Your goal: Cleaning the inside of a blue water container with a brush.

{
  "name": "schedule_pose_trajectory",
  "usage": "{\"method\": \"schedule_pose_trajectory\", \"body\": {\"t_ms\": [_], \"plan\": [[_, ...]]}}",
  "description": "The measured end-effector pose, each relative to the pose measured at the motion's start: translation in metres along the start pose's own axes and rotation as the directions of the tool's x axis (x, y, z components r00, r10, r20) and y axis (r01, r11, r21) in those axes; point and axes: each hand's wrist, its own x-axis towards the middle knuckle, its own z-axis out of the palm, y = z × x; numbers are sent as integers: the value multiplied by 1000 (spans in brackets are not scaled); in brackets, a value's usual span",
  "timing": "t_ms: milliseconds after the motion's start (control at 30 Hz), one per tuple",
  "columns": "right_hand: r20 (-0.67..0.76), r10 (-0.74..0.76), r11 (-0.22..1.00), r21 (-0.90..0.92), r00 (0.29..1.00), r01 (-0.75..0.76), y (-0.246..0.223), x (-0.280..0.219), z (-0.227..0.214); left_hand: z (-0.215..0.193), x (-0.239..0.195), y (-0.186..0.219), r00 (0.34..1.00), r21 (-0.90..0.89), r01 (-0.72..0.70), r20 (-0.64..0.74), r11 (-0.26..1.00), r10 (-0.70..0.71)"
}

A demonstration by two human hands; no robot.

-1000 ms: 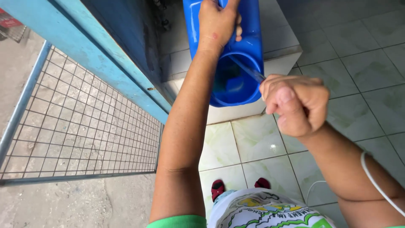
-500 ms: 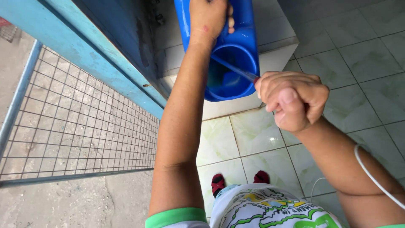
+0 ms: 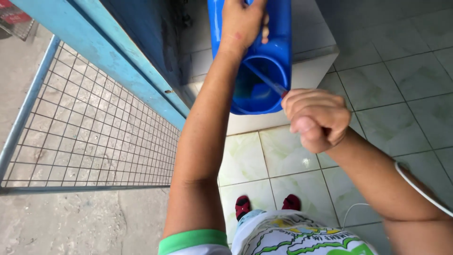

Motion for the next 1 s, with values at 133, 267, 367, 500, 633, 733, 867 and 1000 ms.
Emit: {"method": "schedule_pose_trajectory", "body": {"t_ms": [133, 267, 367, 500, 633, 733, 867, 1000], "plan": [[196, 68, 982, -185, 978, -32, -11, 5, 6, 10, -4, -18, 998, 52, 57, 7, 997, -58], [-80, -34, 993, -114, 996, 25, -1, -2, 5, 22, -8, -2, 1000, 82, 29, 6, 996, -30], [-250, -19, 1000, -26, 968, 13, 2, -19, 10, 20, -13, -3, 999, 101, 43, 9, 994, -44], [-282, 123, 992, 15, 952, -123, -8, -18, 6, 7, 36, -67, 974, 312, -100, 224, 945, 29], [-116, 193, 979, -46, 974, -200, -26, 14, 0, 10, 43, -81, 927, 453, -206, 374, 867, 25], [-17, 276, 933, -236, 961, -272, -39, 37, 1, 12, 42, -96, 918, 569, -297, 390, 767, 66], [-110, 75, 986, -138, 991, -90, -17, 26, -5, 21, 46, -77, 876, 651, -461, 445, 603, 189], [-307, 177, 984, 43, 935, -172, -8, 0, -12, 24, 34, -73, 910, 609, -340, 405, 717, 87]]}}
